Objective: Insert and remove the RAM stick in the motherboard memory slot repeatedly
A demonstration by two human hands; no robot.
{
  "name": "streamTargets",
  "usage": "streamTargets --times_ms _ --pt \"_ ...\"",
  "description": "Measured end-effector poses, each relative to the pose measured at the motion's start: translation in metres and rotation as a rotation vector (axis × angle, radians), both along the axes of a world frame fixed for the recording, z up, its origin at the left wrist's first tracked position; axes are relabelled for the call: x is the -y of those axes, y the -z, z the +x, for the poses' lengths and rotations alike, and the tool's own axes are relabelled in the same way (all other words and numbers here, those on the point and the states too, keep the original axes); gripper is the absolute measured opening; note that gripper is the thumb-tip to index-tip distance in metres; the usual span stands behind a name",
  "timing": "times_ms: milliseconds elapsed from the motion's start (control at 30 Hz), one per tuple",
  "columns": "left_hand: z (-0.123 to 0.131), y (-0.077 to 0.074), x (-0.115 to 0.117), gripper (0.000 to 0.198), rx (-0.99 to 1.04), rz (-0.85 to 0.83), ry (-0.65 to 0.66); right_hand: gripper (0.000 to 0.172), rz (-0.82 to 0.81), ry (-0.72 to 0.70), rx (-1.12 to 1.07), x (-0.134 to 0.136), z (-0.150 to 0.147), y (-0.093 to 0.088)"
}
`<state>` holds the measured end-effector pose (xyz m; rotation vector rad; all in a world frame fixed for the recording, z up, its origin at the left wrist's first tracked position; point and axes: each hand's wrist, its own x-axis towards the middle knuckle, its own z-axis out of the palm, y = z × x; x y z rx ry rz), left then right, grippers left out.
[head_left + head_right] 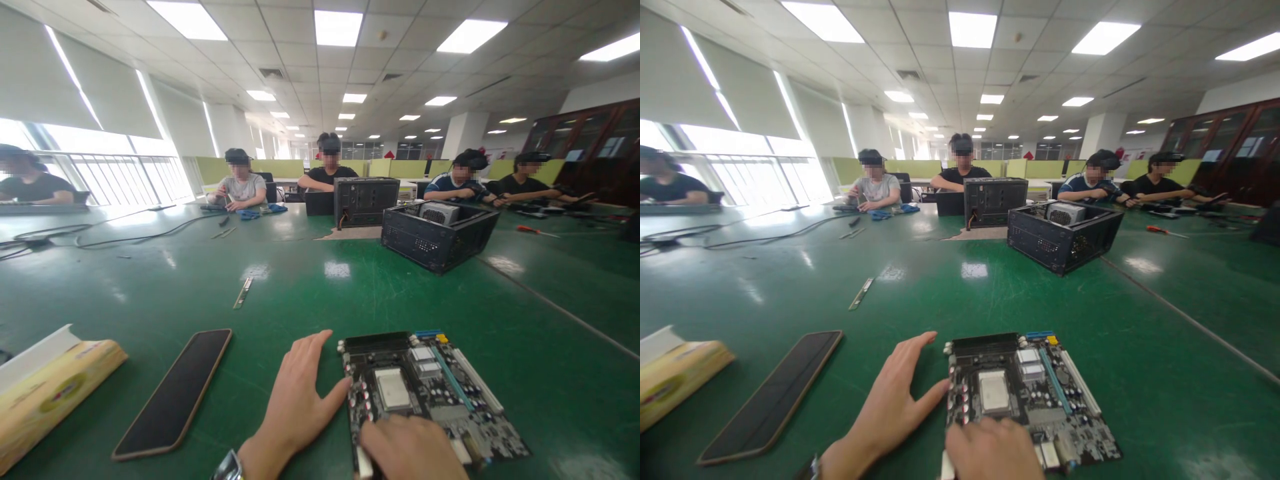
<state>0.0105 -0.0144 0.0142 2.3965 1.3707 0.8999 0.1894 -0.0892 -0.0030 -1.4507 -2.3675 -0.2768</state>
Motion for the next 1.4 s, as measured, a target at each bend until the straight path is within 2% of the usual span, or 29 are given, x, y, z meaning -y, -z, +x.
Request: streamTargets --times_ms 67,167,233,267,333,400,467,533,600,667,733,767,800,833,867,933,1000,1100,1167,1267,1400 --pt "-0.001 0.001 -0.001 0.056 -0.016 0.015 -0.006 0.012 -0.132 0.183 -0.035 -0.017 0.025 -0.015" --pt "-0.001 0.0 -0.002 0.054 -0.032 0.039 -0.004 0.016 -0.273 0.516 -0.054 -0.049 0.083 -0.035" --pt "-0.001 -0.001 -0.001 0.053 -0.043 0.047 -0.003 0.023 -0.304 0.756 -0.053 -0.067 0.126 -0.039" --pt "0.0 -0.001 -0.001 0.052 -0.047 0.05 -0.002 0.025 -0.3 0.832 -0.058 -0.073 0.145 -0.039" --pt "0.0 -0.002 -0.001 0.051 -0.051 0.054 -0.001 0.029 -0.29 0.881 -0.074 -0.081 0.174 -0.033" --pt "0.0 -0.001 0.0 0.051 -0.049 0.054 -0.003 0.03 -0.286 0.859 -0.087 -0.085 0.187 -0.026" --pt "0.0 0.0 0.0 0.05 -0.046 0.05 -0.001 0.03 -0.286 0.821 -0.09 -0.086 0.183 -0.023" --pt "0.001 0.0 0.0 0.049 -0.044 0.049 0.005 0.026 -0.298 0.746 -0.104 -0.081 0.166 -0.025" --pt "0.001 0.0 0.0 0.047 -0.045 0.047 0.015 0.023 -0.364 0.581 -0.165 -0.07 0.139 -0.033" --pt "0.002 -0.002 0.0 0.044 -0.044 0.042 0.028 0.023 -0.558 0.312 -0.317 -0.052 0.112 -0.046" --pt "0.002 -0.003 0.0 0.042 -0.037 0.034 0.049 0.034 -0.921 -0.005 -0.558 -0.035 0.09 -0.058" --pt "0.002 -0.003 0.0 0.04 -0.031 0.03 0.062 0.042 -1.046 -0.116 -0.682 -0.029 0.084 -0.062" --pt "0.002 -0.003 0.0 0.038 -0.025 0.024 0.076 0.047 -1.085 -0.168 -0.784 -0.026 0.08 -0.065" --pt "0.002 -0.003 0.0 0.037 -0.018 0.017 0.088 0.048 -1.021 -0.154 -0.851 -0.025 0.079 -0.065" --pt "0.002 -0.002 0.0 0.037 -0.013 0.01 0.1 0.045 -0.867 -0.081 -0.872 -0.028 0.081 -0.063" --pt "0.002 -0.002 0.001 0.04 -0.009 -0.003 0.123 0.037 -0.489 0.113 -0.795 -0.039 0.089 -0.054" --pt "0.002 -0.002 0.002 0.044 -0.019 -0.014 0.158 0.038 -0.266 0.231 -0.683 -0.053 0.098 -0.038" --pt "0.003 -0.002 0.002 0.046 -0.036 -0.033 0.21 0.043 -0.241 0.269 -0.589 -0.069 0.108 -0.017" --pt "0.003 -0.001 0.002 0.05 -0.041 -0.049 0.231 0.037 -0.285 0.255 -0.55 -0.074 0.111 -0.008" --pt "0.002 0.0 0.002 0.055 -0.048 -0.075 0.251 0.025 -0.327 0.207 -0.522 -0.077 0.111 -0.005" --pt "-0.001 -0.001 0.002 0.06 -0.062 -0.109 0.288 0.021 -0.359 0.168 -0.533 -0.073 0.106 -0.01"
